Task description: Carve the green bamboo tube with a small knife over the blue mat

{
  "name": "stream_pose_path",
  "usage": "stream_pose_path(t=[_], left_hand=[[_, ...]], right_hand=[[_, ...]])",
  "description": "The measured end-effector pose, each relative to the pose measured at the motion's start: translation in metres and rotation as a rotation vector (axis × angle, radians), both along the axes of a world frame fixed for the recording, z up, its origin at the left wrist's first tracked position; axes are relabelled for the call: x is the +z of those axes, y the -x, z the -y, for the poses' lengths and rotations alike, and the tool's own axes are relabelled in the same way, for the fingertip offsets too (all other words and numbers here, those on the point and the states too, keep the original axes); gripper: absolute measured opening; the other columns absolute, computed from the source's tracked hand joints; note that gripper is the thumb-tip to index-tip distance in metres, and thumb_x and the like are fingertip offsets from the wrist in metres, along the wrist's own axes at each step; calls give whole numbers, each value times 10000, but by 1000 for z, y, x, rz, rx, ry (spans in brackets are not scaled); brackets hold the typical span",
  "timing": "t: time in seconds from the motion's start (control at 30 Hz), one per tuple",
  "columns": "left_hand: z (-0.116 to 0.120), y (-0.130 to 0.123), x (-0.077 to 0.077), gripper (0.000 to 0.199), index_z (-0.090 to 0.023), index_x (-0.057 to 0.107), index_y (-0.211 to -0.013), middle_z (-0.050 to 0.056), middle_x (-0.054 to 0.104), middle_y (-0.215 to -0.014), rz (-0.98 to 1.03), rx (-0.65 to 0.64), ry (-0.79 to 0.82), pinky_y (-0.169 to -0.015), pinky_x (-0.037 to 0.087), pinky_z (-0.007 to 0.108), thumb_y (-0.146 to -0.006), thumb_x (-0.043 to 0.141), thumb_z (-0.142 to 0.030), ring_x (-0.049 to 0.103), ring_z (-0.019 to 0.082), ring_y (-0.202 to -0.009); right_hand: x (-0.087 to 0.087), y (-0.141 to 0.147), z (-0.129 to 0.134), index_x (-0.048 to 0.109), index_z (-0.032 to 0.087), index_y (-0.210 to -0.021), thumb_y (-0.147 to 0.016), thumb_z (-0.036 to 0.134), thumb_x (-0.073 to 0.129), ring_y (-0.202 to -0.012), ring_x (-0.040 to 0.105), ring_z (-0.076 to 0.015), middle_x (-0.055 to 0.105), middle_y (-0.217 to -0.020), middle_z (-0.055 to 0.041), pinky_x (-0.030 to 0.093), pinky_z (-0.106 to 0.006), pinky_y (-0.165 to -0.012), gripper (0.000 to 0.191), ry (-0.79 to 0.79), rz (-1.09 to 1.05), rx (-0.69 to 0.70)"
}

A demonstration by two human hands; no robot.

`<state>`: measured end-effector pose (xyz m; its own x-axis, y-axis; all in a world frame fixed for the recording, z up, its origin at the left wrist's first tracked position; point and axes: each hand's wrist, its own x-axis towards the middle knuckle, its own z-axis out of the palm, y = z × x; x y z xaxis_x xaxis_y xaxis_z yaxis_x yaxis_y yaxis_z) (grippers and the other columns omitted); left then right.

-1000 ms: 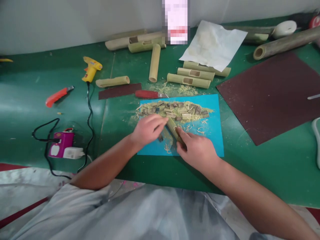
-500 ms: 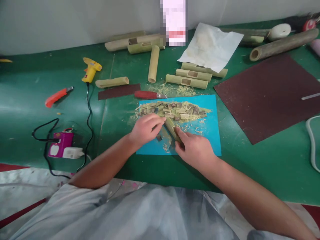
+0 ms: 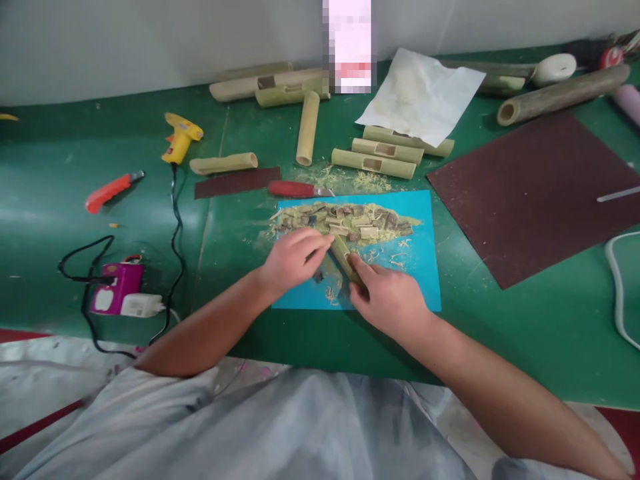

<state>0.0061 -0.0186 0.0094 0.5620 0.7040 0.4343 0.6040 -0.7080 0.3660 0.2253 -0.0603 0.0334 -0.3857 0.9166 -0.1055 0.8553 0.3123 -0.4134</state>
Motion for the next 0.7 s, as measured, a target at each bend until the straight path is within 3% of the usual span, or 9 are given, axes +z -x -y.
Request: stream_pose_path(t=[0.13, 0.27, 0.4, 0.7], left_hand=[[-1, 0, 1, 281, -136, 673, -1085, 66, 705, -866, -26, -106, -12, -682, 544, 248, -1056, 412, -236, 662, 148, -772], [-5, 2, 1, 239, -141, 687, -1007, 63, 699, -857, 19, 28, 0, -711, 545, 252, -1043, 465, -223, 662, 141, -767], [-7, 3, 0, 206, -138, 688, -1020, 54, 699, -846, 35, -32, 41, -685, 533, 233, -1031, 497, -213, 659, 133, -758], [-7, 5, 3, 215, -142, 692, -986, 70, 705, -861, 70, -4, 27, -715, 546, 253, -1030, 498, -223, 669, 146, -778]], right_hand=[[0, 0, 0, 620, 214, -1393, -911, 309, 516, -715, 723, -203, 793, -986, -29, 402, -302, -522, 503, -11, -20, 8], [1, 0, -1, 614, 223, -1399, -908, 312, 520, -701, 716, -197, 792, -948, -26, 389, -295, -517, 508, -12, -15, 5], [2, 1, -1, 615, 224, -1398, -907, 313, 521, -695, 707, -185, 791, -943, -34, 383, -286, -520, 508, 5, -2, 12], [3, 0, -2, 603, 234, -1412, -917, 321, 510, -714, 707, -184, 790, -969, -28, 401, -284, -528, 510, 27, 11, 5]])
